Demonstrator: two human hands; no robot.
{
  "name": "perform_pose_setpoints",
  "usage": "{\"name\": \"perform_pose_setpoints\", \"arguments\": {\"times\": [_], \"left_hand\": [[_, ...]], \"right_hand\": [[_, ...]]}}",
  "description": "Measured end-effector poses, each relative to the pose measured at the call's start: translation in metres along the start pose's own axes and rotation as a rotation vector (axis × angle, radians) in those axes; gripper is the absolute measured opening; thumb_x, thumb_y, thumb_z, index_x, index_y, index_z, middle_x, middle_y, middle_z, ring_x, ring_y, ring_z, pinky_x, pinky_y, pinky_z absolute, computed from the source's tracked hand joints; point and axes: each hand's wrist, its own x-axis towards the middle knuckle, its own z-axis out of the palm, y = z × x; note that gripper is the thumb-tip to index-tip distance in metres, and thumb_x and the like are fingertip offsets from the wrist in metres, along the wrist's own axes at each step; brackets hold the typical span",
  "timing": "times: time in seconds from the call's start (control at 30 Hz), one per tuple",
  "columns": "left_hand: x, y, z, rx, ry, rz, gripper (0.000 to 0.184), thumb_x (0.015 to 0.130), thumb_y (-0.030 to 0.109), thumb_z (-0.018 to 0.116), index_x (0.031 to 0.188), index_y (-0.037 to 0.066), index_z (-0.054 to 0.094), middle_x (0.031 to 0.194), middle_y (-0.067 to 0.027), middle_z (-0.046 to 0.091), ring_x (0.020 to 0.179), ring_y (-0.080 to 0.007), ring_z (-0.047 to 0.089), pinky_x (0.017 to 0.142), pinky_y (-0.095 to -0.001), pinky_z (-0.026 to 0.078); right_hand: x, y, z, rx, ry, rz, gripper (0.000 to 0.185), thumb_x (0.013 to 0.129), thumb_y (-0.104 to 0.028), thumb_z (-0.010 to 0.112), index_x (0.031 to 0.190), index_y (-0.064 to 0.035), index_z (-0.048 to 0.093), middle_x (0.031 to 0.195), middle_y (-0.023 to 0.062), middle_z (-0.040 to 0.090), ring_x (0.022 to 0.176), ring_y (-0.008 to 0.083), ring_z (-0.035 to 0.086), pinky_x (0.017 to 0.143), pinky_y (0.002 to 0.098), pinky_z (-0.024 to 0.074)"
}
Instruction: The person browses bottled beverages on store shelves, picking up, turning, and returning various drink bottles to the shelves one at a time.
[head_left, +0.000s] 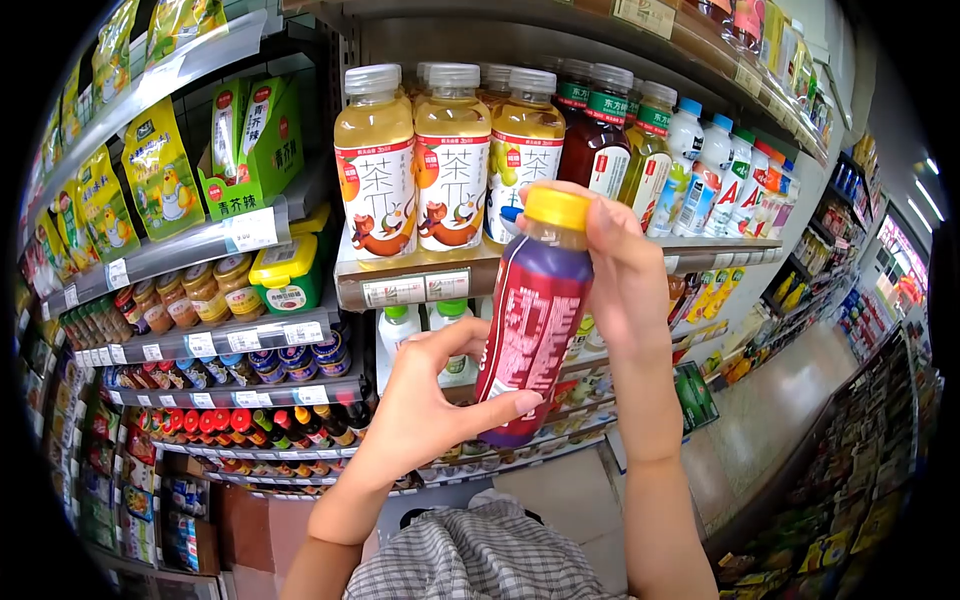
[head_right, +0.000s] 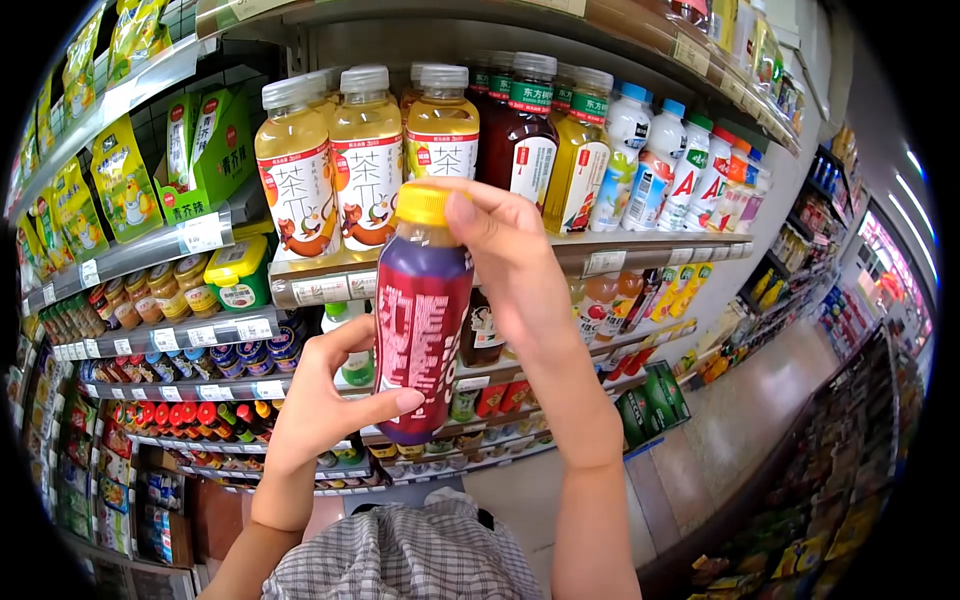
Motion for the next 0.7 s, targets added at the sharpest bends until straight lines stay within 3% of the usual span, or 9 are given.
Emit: {"name": "perform_pose_setpoints", "arguments": {"times": [0.1,0.2,0.23,0.33,0.5,0.7], "left_hand": [[-0.002,0.003,0.001,-0.107,-0.005,-0.054,0.038,0.070,0.021,0.082,0.094,-0.001,0.064,0.087,-0.0073,0.069,0.084,-0.0115,0.061,0.086,-0.0279,0.044],[-0.003,0.000,-0.003,-0.161,-0.041,-0.072,0.037,0.073,0.021,0.080,0.098,-0.001,0.065,0.091,-0.0064,0.069,0.088,-0.0119,0.060,0.090,-0.0294,0.043],[-0.004,0.002,-0.003,-0.195,-0.044,-0.081,0.037,0.073,0.021,0.080,0.099,-0.001,0.065,0.092,-0.0063,0.070,0.089,-0.0120,0.060,0.091,-0.0298,0.042],[-0.005,0.005,-0.005,-0.251,-0.075,-0.105,0.037,0.075,0.021,0.079,0.102,0.000,0.065,0.094,-0.0056,0.070,0.091,-0.0130,0.060,0.093,-0.0315,0.042],[-0.008,0.010,-0.005,-0.242,-0.051,-0.099,0.037,0.074,0.021,0.079,0.101,-0.001,0.065,0.093,-0.0047,0.069,0.090,-0.0131,0.060,0.093,-0.0319,0.042],[-0.013,0.018,-0.006,-0.208,-0.055,-0.126,0.039,0.073,0.016,0.081,0.103,0.000,0.063,0.090,-0.0045,0.068,0.088,-0.0108,0.061,0.086,-0.0291,0.048]], "right_hand": [[0.005,0.005,-0.006,-0.014,-0.004,0.051,0.046,0.092,-0.036,0.061,0.113,0.0044,0.061,0.105,0.0100,0.068,0.096,0.0142,0.062,0.091,0.0289,0.0441],[0.006,0.008,-0.007,-0.064,0.066,0.094,0.057,0.096,-0.041,0.050,0.121,0.0096,0.053,0.107,0.0197,0.066,0.095,0.0253,0.066,0.088,0.0379,0.0515],[0.007,0.010,-0.010,-0.002,0.061,0.124,0.058,0.097,-0.042,0.048,0.123,0.0096,0.051,0.105,0.0192,0.066,0.091,0.0257,0.067,0.086,0.0378,0.0528],[0.008,0.016,-0.018,0.100,0.068,0.175,0.058,0.097,-0.042,0.047,0.124,0.0103,0.050,0.103,0.0186,0.066,0.089,0.0260,0.067,0.084,0.0380,0.0537],[0.011,0.017,-0.019,0.198,0.065,0.177,0.061,0.097,-0.043,0.046,0.126,0.0106,0.047,0.109,0.0190,0.063,0.099,0.0268,0.064,0.089,0.0400,0.0517],[0.009,0.010,-0.010,0.148,-0.016,0.149,0.061,0.097,-0.044,0.047,0.124,0.0107,0.048,0.109,0.0191,0.063,0.102,0.0271,0.063,0.090,0.0395,0.0517]]}}
